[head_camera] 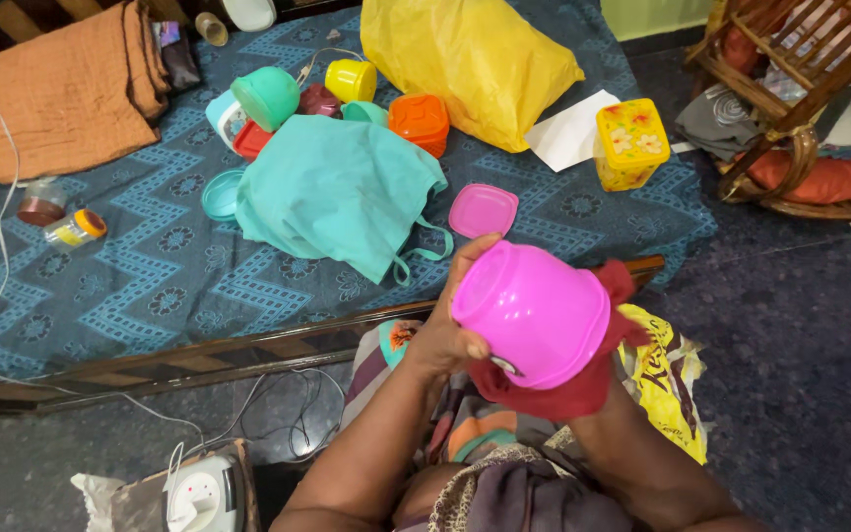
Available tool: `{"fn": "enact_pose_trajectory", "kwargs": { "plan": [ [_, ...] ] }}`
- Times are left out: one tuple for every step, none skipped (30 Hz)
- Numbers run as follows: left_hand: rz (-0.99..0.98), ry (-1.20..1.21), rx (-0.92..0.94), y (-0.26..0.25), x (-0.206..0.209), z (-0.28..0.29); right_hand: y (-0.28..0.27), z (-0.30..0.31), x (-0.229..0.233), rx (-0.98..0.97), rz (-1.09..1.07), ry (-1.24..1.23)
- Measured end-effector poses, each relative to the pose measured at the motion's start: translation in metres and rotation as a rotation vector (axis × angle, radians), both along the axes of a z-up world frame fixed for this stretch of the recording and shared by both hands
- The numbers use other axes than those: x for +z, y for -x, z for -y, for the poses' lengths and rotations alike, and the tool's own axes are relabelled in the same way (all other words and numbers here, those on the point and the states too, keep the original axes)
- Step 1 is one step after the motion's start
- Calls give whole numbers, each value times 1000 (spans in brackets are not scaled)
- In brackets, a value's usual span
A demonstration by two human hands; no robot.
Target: The person wipes several plastic containers and their lids with a red cloth, handling each item one at a time and placing them on the bed.
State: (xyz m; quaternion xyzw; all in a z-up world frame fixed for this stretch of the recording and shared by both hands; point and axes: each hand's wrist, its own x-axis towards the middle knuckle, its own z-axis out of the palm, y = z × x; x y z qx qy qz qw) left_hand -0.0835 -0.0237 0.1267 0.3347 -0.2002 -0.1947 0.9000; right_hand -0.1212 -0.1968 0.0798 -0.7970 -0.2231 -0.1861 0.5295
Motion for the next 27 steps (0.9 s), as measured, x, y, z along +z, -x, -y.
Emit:
{"fn": "enact_pose_trajectory", "kwargs": {
  "plan": [
    [5, 4, -59, 0, 2, 1, 0, 2, -7, 117, -159, -71],
    [10, 8, -118, 0, 4, 1, -2, 1, -13, 175, -265, -152],
    [6, 10, -123, 0, 6, 1, -2, 1, -19, 243, -385, -236],
    [46, 4, -161, -1, 8, 0, -4, 3, -23, 233, -440, -327],
    [88, -3, -198, -3, 11, -2, -13, 6, -26, 225, -484, -449],
    [86, -2, -203, -4, 14, -3, -17, 7, -28, 214, -523, -554],
    [56, -72, -144, -4, 16, -5, -18, 9, -30, 206, -551, -626],
    [26, -142, -86, -3, 18, -6, -18, 12, -31, 198, -571, -673],
    [28, -143, -85, -4, 22, -6, -19, 10, -32, 204, -587, -684],
    [72, -131, -56, -5, 27, -6, -17, 10, -32, 214, -602, -705],
    [113, -119, -28, -4, 31, -7, -14, 9, -33, 223, -615, -710],
    [111, -122, -30, -3, 35, -7, -10, 10, -33, 229, -627, -716],
    [133, -116, -25, -4, 39, -7, -9, 10, -33, 241, -631, -719],
    [154, -110, -20, -4, 42, -8, -9, 8, -33, 246, -639, -723],
    [151, -110, -21, -4, 43, -9, -9, 6, -35, 241, -645, -732],
    [104, -99, -5, -5, 43, -10, -9, 6, -36, 228, -651, -743],
    [57, -85, 11, -6, 42, -10, -9, 4, -38, 212, -652, -758],
    [54, -84, 10, -6, 39, -10, -10, 5, -39, 191, -644, -767],
    [72, -71, 35, -8, 37, -11, -12, 5, -38, 163, -631, -789],
    [91, -59, 60, -11, 34, -13, -13, 5, -38, 153, -622, -792],
    [91, -58, 60, -15, 30, -15, -13, 4, -38, 156, -624, -780],
    [101, -51, 103, -18, 27, -18, -12, 6, -38, 161, -626, -774],
    [110, -47, 147, -21, 25, -20, -9, 7, -37, 176, -628, -756],
    [109, -47, 149, -22, 23, -22, -8, 6, -36, 195, -631, -737],
    [131, -46, 178, -23, 23, -24, -6, 9, -34, 204, -629, -727],
    [153, -45, 206, -23, 23, -26, -5, 9, -33, 220, -629, -709],
    [154, -45, 209, -25, 24, -28, -4, 9, -32, 225, -624, -699]
  ]
}}
